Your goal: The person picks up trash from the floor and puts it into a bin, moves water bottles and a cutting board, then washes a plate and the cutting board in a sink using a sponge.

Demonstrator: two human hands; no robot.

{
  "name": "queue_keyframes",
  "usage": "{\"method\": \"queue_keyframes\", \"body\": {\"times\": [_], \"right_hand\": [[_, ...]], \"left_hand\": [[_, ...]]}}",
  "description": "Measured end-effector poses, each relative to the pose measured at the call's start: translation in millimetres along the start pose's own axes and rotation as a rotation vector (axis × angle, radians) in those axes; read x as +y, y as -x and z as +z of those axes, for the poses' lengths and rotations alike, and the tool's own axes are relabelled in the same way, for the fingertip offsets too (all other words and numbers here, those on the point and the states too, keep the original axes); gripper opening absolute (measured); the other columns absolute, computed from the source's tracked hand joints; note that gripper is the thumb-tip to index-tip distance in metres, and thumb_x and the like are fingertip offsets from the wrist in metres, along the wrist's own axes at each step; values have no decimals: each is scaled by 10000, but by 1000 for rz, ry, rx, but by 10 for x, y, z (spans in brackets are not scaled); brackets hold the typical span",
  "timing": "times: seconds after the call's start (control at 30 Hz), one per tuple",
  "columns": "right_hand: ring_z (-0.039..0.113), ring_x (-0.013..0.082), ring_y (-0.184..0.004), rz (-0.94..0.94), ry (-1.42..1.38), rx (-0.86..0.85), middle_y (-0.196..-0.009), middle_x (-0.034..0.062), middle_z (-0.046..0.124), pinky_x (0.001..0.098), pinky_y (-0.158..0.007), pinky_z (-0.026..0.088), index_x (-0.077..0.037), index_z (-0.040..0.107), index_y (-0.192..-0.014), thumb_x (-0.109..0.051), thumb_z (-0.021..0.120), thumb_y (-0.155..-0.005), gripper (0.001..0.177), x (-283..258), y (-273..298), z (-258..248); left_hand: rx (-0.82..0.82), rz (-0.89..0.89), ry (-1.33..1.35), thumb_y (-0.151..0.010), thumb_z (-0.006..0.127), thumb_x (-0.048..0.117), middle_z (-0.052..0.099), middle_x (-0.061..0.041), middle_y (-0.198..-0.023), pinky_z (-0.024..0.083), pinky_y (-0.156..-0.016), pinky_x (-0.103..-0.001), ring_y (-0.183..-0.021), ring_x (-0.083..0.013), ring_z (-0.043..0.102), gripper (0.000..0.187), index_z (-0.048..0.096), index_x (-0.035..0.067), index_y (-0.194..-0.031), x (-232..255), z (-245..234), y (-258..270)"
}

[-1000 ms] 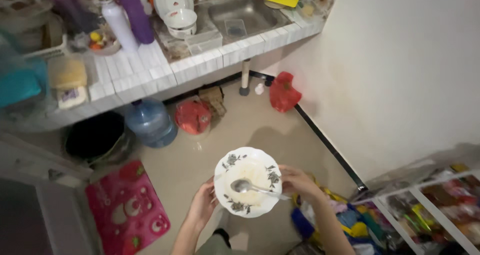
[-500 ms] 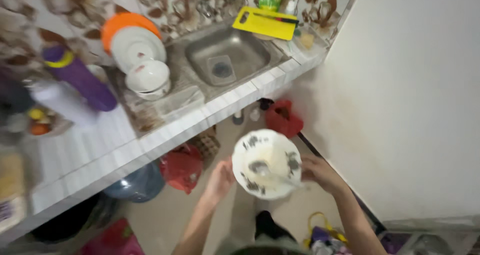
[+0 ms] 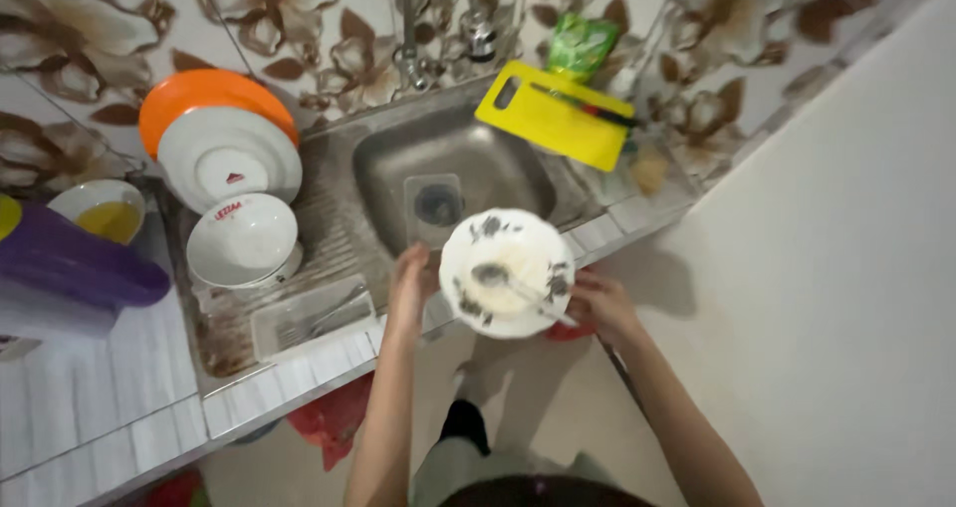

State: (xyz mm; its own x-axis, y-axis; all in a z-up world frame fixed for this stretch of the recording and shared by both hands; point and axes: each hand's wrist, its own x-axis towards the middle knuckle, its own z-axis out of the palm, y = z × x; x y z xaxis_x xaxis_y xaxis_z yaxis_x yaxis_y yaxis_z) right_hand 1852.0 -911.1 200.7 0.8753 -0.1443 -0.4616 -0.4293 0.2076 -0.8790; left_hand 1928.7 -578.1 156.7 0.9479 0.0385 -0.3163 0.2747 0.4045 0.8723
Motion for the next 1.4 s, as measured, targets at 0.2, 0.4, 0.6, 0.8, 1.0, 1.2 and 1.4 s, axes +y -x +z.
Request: {"method": "queue_keyframes", "body": {"times": [0.2, 0.4, 0.6, 0.8, 1.0, 1.2, 1.4], "right_hand": [[546, 125, -608, -98, -200, -46, -883, 74, 656, 283, -507, 444, 74, 567, -1358, -3, 682, -947, 435, 187, -1227, -148], [689, 205, -689, 72, -162, 154, -907, 118, 727, 312, -607, 544, 35, 578, -1288, -32, 603, -916, 379, -220, -1593, 68], [693, 216, -744, 41, -112, 7, -964, 152, 711, 328, -640, 557, 140, 623, -1252, -27, 660, -950, 347, -206, -2065, -165], [733, 244, -781, 142, 37, 42, -1009, 151, 736, 336, -654, 578, 61, 636, -1286, -47, 633, -908, 394, -427, -2385, -150], [762, 257, -820, 175, 4, -43, -1055, 168, 748, 331, -678, 602, 67, 631, -1283, -53, 612, -932, 371, -511, -2634, -87], [739, 231, -820, 197, 8, -25, -1064, 150, 735, 334, -663, 575, 20, 634, -1321, -69, 600, -959, 375, -368, -3074, 55], [741, 226, -830, 217, 44, 29, -1069, 145, 741, 345, -681, 594, 2, 629, -1332, -78, 599, -971, 372, -105, -3580, 251]], "left_hand": [[366, 130, -1091, -903, 677, 198, 711, -273, -1124, 549, -941, -497, -1094, -435, 681, 320, 734, -4, -1144, -250, -91, -2014], [306, -11, -1381, -875, 713, 191, 710, -233, -1120, 574, -892, -496, -1072, -420, 687, 233, 746, 26, -1035, -547, -255, -2756], [308, -128, -1395, -876, 705, 129, 733, -186, -1138, 593, -900, -479, -1090, -392, 706, 186, 779, 120, -1047, -574, -208, -2964], [352, -172, -1395, -880, 687, 148, 714, -200, -1134, 572, -879, -483, -1072, -408, 683, 198, 760, 108, -1060, -531, -185, -2992], [380, -2, -1578, -898, 631, 82, 742, -199, -1063, 601, -829, -470, -993, -398, 724, 150, 756, 54, -977, -256, -116, -3153], [512, 333, -1684, -867, 633, 56, 739, -181, -927, 608, -682, -469, -835, -385, 744, 95, 713, 45, -917, 274, -108, -3271], [584, 388, -1728, -828, 646, 94, 737, -195, -895, 597, -650, -501, -772, -406, 735, 108, 709, 59, -910, 960, 1, -3033]]}}
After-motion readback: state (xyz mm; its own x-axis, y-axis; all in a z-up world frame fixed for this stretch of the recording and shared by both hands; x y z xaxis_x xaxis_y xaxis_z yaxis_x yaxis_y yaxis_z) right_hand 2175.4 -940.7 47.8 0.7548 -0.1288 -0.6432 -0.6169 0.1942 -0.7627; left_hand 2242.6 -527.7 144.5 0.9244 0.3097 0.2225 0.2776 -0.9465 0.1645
